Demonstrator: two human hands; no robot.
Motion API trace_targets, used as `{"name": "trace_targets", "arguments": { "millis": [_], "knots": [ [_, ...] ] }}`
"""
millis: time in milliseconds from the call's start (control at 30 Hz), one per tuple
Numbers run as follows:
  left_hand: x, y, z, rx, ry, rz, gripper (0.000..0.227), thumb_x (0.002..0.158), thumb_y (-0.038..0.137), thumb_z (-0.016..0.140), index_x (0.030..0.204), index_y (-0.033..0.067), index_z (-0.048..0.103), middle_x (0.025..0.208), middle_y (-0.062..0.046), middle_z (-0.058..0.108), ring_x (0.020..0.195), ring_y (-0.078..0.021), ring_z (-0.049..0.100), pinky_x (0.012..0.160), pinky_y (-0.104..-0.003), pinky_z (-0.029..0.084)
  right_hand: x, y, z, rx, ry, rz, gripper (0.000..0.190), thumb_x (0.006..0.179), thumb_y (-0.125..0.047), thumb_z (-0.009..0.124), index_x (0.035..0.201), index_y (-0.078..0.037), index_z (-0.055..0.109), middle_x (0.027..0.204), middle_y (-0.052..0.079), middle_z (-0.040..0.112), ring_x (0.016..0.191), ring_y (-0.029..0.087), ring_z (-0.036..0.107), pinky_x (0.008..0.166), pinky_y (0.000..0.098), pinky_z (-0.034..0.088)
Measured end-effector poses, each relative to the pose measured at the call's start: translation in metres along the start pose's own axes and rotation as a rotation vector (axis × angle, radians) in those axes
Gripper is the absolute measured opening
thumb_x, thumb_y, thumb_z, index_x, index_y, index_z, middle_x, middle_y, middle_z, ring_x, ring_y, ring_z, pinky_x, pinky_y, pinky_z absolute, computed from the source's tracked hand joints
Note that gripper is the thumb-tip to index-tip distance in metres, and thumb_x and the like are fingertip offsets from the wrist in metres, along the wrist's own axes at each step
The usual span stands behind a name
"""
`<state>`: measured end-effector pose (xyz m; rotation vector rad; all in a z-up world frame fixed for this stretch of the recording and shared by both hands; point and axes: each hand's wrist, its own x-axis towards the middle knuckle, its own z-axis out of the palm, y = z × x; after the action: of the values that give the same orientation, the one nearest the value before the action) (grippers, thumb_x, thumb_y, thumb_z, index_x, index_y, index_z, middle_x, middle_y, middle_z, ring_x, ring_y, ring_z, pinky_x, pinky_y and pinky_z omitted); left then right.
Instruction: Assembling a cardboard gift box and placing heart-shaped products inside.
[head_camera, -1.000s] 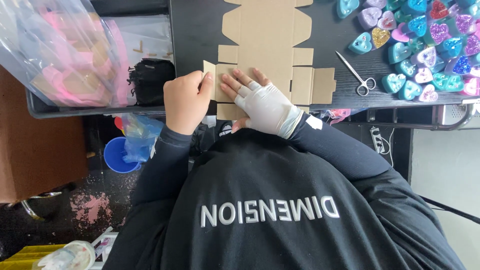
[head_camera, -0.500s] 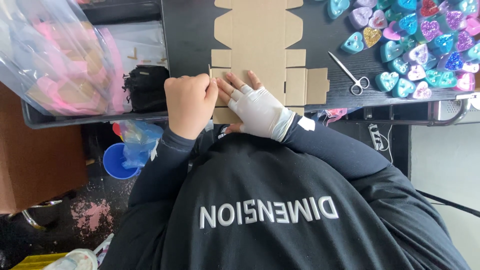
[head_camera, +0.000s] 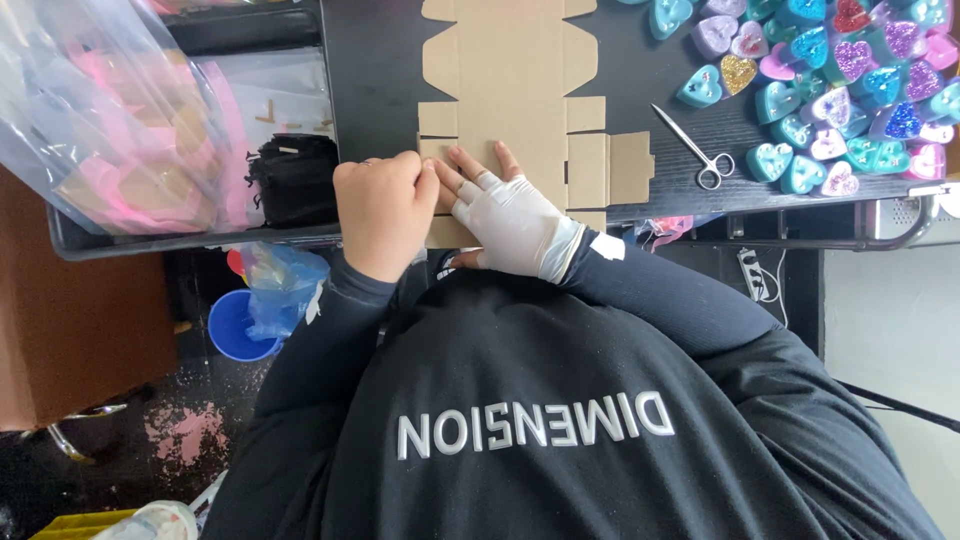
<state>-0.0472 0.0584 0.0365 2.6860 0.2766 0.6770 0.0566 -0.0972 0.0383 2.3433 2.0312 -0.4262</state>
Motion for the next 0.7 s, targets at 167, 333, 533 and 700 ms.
{"name": "trace_targets", "arguments": {
  "millis": [167,333,533,700],
  "knots": [
    [-0.01,-0.022,-0.011,-0.1,-0.044,-0.116,0.03,0.1,0.021,0.068,0.073,0.0092,0.063,0.06,-0.008,0.059,0.063,-0.0304,0.063,0.063,-0.047,0.037,-0.007,0.009,0.01,0.105,0.073,-0.038,0.109,0.082,-0.07,0.064,0.16,-0.005,0.024,0.167,0.013,0.023,0.155,0.032,0.014,0.12,0.0655,0.006],
    [-0.012,-0.024,-0.024,-0.035,-0.113,-0.226,0.037,0.098,0.028,0.073,0.068,0.0098,0.065,0.057,-0.007,0.062,0.055,-0.03,0.062,0.062,-0.046,0.035,-0.012,0.011,0.011,0.135,0.119,-0.058,0.107,0.084,-0.071,0.061,0.16,-0.005,0.025,0.168,0.016,0.022,0.156,0.032,0.014,0.122,0.0626,0.002],
    [-0.001,-0.01,-0.016,0.048,0.052,-0.196,0.035,0.094,0.029,0.076,0.12,0.0095,0.066,0.094,-0.002,0.068,0.09,-0.0243,0.066,0.079,-0.044,0.035,-0.042,0.023,-0.002,0.529,0.531,-0.08,0.074,0.092,-0.047,0.076,0.149,-0.006,0.055,0.162,0.02,0.043,0.154,0.034,0.037,0.129,0.0563,0.021],
    [0.024,0.018,-0.002,0.342,0.097,-0.035,0.063,0.09,0.048,0.079,0.128,0.0016,0.06,0.114,-0.009,0.061,0.107,-0.0304,0.059,0.089,-0.049,0.033,-0.073,0.06,-0.018,0.35,0.669,0.502,0.022,0.099,-0.02,0.08,0.116,-0.007,0.074,0.12,0.009,0.072,0.114,0.028,0.067,0.1,0.04,0.053]
  ]
}}
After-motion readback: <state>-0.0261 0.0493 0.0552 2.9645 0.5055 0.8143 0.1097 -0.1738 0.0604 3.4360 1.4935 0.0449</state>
